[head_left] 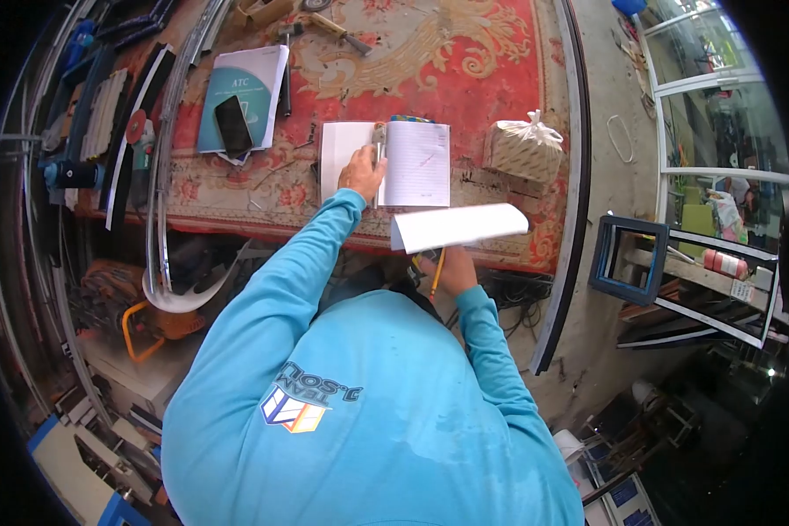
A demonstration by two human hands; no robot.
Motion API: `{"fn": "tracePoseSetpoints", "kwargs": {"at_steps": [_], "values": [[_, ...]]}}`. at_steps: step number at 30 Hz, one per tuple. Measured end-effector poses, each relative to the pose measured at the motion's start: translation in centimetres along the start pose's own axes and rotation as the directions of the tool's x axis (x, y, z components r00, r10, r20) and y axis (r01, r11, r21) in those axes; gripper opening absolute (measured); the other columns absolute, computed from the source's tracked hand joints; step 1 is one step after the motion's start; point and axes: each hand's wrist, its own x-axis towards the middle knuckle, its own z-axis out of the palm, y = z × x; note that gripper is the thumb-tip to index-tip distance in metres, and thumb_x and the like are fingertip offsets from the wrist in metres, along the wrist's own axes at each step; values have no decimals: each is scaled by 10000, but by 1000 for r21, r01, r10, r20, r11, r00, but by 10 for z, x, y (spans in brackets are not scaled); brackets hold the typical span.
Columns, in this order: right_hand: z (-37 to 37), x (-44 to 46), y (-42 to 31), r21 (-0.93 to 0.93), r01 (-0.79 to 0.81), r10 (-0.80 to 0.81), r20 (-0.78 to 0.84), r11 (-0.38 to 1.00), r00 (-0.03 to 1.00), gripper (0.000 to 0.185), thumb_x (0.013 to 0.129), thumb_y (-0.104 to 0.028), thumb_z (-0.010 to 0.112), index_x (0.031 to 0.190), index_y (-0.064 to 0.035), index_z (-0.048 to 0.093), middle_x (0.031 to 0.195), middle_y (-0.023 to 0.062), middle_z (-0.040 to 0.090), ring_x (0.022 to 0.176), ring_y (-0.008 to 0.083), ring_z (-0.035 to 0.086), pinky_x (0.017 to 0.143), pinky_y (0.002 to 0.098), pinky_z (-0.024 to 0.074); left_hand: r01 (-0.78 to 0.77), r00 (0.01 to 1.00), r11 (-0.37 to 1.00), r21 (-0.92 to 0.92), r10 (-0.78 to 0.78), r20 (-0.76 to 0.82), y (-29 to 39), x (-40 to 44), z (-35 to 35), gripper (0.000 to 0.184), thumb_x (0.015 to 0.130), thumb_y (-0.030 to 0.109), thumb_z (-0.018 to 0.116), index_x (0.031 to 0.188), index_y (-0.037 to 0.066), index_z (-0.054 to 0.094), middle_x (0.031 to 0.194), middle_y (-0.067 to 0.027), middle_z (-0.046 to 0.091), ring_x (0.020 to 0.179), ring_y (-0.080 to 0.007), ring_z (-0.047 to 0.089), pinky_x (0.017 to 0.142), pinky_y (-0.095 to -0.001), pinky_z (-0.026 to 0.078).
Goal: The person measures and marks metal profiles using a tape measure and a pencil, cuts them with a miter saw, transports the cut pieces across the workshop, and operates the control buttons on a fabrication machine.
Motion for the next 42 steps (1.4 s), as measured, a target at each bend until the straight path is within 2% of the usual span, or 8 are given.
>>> {"fn": "tracePoseSetpoints", "kwargs": {"at_steps": [1, 2, 14, 18, 23, 29, 33, 42], "values": [[15, 8, 30, -129, -49, 67, 133, 990, 989, 463, 748, -353, 698, 1072, -30, 625, 1034, 214, 623, 950, 403, 603, 807, 468, 484, 1, 1000, 1000, -1, -1, 0, 3, -2, -1, 493, 786, 239, 698, 1198, 50, 504, 1138, -179, 577, 1029, -353, 584, 878, -440, 476], [32, 7, 60, -315, 261, -289, -44, 912, 956, 432, 782, -371, 661, 1068, -47, 645, 1073, 194, 631, 1004, 362, 601, 854, 447, 474, -12, 999, 995, 96, 8, 49, 9, -6, -4, 521, 784, 235, 696, 1226, 55, 487, 1167, -180, 556, 1035, -353, 583, 891, -437, 476], [0, 126, 4, -428, 43, -28, 41, 903, 999, 435, 829, -424, 571, 1113, -104, 652, 1174, 157, 623, 1082, 339, 579, 892, 438, 461, 245, 963, 966, -83, -232, 140, -7, 5, -4, 527, 746, 115, 602, 1261, 66, 501, 1107, -211, 616, 1063, -336, 588, 922, -419, 461], [-10, 166, -20, -334, -402, 453, 88, 852, 887, 570, 787, -542, 557, 1145, -107, 646, 1180, 155, 629, 1103, 337, 588, 930, 404, 464, 147, 989, 985, -92, -142, 51, -22, 7, 12, 454, 789, 171, 555, 1228, 58, 533, 1141, -222, 606, 1091, -357, 568, 947, -421, 442], [-11, 188, -17, -115, -573, 578, 13, 812, 816, 645, 743, -511, 631, 1087, 35, 638, 1028, 200, 666, 850, 303, 684, 631, 369, 580, 111, 989, 990, -91, -101, 105, -21, -1, 19, 529, 797, 221, 560, 1294, 74, 457, 1184, -206, 550, 1099, -388, 530, 969, -451, 421], [-12, 185, -22, -3, -627, 627, 6, 779, 779, 612, 741, -576, 646, 1020, -34, 696, 999, 185, 686, 907, 344, 668, 789, 397, 530, 132, 989, 989, -69, -127, 77, 3, -15, 7, 617, 775, 255, 641, 1331, 91, 428, 1230, -193, 499, 1104, -337, 528, 956, -416, 433], [-10, 182, -20, -27, -608, 608, -8, 793, 794, 613, 750, -594, 637, 959, -21, 704, 899, 178, 695, 791, 321, 686, 692, 389, 546, -24, 992, 992, 121, 39, -118, 15, -21, 13, 643, 747, 303, 713, 1318, 127, 473, 1325, -189, 430, 1175, -343, 475, 945, -430, 440], [-15, 176, -13, -320, -482, 498, -36, 816, 867, 638, 759, -629, 581, 982, -41, 687, 990, 225, 668, 963, 374, 640, 840, 437, 494, -187, 980, 892, 411, 196, 20, 9, -14, 23, 483, 752, 348, 705, 1222, 279, 619, 1544, -153, 164, 1391, -418, 173, 1096, -621, 139]]}}
